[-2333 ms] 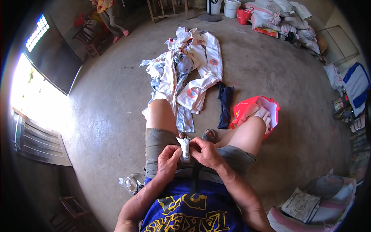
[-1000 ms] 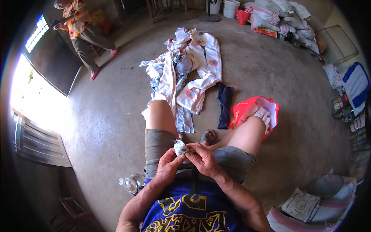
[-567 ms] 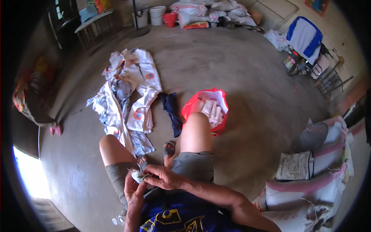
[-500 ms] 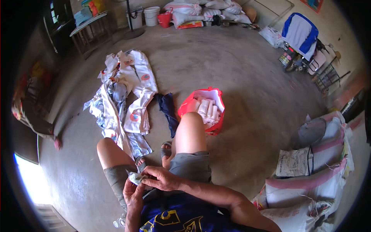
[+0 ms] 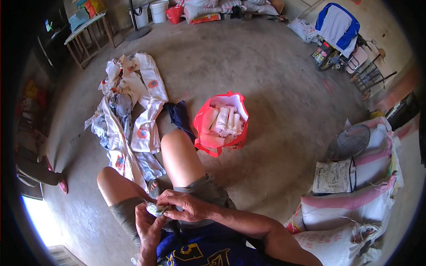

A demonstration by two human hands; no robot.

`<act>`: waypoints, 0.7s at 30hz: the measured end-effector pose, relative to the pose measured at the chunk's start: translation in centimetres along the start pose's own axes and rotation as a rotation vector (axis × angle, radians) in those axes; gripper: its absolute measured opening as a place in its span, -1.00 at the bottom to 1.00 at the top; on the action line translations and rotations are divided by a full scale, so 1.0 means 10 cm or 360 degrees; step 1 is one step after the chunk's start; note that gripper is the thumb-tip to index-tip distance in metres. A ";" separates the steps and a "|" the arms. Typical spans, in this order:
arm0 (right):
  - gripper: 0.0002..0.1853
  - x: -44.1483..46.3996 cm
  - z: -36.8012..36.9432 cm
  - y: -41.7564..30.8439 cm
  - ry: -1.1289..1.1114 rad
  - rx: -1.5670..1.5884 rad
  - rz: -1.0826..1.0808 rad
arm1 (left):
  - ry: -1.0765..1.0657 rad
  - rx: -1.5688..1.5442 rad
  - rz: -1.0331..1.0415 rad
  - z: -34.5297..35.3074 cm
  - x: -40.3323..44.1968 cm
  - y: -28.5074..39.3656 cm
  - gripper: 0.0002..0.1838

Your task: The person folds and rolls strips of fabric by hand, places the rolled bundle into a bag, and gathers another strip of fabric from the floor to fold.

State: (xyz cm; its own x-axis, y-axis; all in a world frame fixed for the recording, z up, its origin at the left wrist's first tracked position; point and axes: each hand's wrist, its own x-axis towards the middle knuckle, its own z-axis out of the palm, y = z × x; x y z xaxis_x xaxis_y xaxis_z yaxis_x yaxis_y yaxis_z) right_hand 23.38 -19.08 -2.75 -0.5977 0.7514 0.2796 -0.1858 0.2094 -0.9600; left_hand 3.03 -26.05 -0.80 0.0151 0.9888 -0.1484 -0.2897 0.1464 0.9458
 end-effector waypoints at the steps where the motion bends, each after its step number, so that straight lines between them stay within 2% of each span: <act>1: -0.64 0.00 -0.02 -0.02 0.0024 -0.0012 -0.0007 | 0.0002 -0.0047 0.0001 0.09 0.02 0.05 -0.38; 2: -0.65 -0.01 -0.04 -0.05 0.0020 0.0002 0.0010 | 0.0004 -0.0094 0.0004 0.14 0.05 0.08 -0.35; 4: -0.65 0.00 -0.13 -0.15 0.0010 0.0032 0.0042 | -0.0199 -0.0084 -0.0034 0.09 0.11 0.08 -0.34; 6: -0.71 0.04 -0.31 -0.23 0.0182 -0.0048 -0.0127 | -0.0241 -0.0098 -0.0062 0.08 0.20 0.07 -0.40; 8: -0.73 0.06 -0.63 -0.34 0.0366 -0.0187 -0.0045 | -0.0256 -0.0052 -0.0134 -0.01 0.30 0.02 -0.45; 9: -0.73 0.05 -0.80 -0.27 0.0513 -0.0116 0.0019 | -0.0212 -0.0017 -0.0124 0.01 0.37 0.05 -0.56; 13: -0.75 0.05 -1.74 0.04 0.1002 -0.0140 0.0387 | -0.0016 0.0181 -0.0186 -0.13 0.58 0.04 -0.67; 16: -0.75 -0.11 -2.42 0.66 0.1349 -0.0198 0.0721 | 0.0119 0.0359 -0.0059 -0.44 0.67 -0.07 -0.69; 19: -0.66 -0.31 -3.04 1.39 0.1550 -0.0260 0.0977 | 0.0259 0.0608 0.0102 -0.53 0.67 0.11 -0.73; 20: -0.65 -0.28 -3.11 1.41 0.1589 -0.0233 0.1075 | 0.0289 0.0682 0.0154 -0.57 0.65 0.12 -0.74; 21: -0.63 -0.22 -3.17 1.41 0.1631 -0.0205 0.1173 | 0.0280 0.0964 0.0333 -0.59 0.64 0.15 -0.75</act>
State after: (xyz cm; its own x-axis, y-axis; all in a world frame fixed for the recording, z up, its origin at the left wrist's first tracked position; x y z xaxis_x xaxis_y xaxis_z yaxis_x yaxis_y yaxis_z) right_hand 46.79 2.02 -17.31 0.3594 0.8414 -0.4037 0.0443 -0.4475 -0.8932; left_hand -2.99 -19.69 -2.03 -0.1544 0.9862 0.0594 0.3202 -0.0069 0.9473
